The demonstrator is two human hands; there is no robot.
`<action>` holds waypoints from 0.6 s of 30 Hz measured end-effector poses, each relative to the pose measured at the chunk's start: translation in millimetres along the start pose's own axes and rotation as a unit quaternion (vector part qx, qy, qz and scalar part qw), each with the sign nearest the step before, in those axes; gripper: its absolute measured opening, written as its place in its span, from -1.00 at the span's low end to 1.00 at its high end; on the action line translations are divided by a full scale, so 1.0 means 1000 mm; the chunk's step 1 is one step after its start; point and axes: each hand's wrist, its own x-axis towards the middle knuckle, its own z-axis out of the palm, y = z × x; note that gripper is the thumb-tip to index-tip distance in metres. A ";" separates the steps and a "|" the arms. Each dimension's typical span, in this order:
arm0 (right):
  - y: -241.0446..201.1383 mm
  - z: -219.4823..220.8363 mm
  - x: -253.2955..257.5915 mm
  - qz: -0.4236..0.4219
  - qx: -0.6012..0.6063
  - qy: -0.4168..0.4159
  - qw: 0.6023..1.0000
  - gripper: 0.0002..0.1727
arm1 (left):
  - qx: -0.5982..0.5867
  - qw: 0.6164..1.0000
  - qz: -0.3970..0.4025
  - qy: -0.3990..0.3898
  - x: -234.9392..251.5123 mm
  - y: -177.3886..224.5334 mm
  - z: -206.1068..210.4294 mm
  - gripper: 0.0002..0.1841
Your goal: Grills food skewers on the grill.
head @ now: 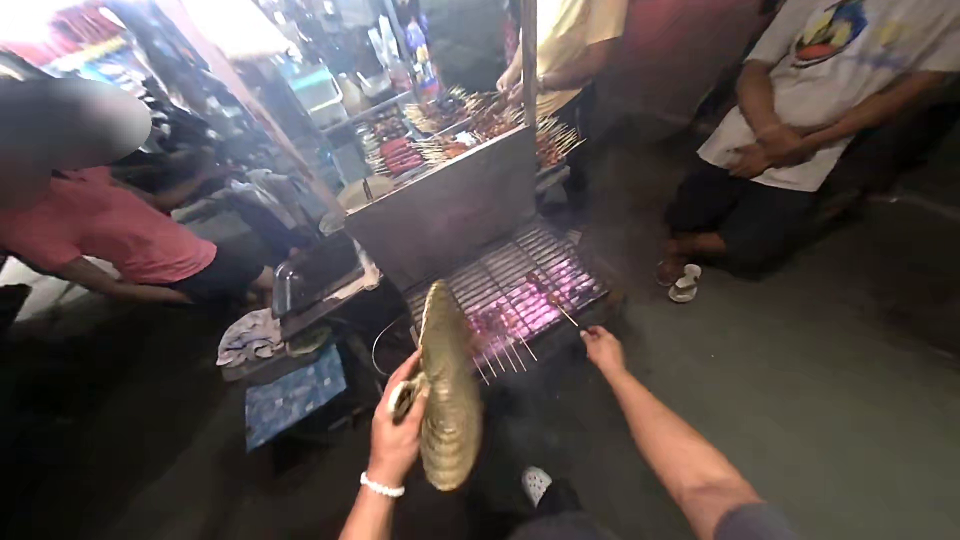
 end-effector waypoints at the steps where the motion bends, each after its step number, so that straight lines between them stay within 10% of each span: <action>1: -0.010 0.000 0.010 -0.008 -0.018 -0.010 1.000 -0.51 | -0.044 0.999 -0.026 0.002 -0.001 0.001 0.003 -0.49; 5: -0.028 0.008 0.037 -0.031 -0.085 -0.044 0.995 -0.58 | 0.129 0.989 0.041 0.056 -0.002 0.000 0.010 -0.51; 18: 0.010 0.023 0.038 -0.005 -0.094 -0.100 0.990 -0.65 | -0.096 0.990 -0.032 0.099 -0.024 0.026 0.009 -0.44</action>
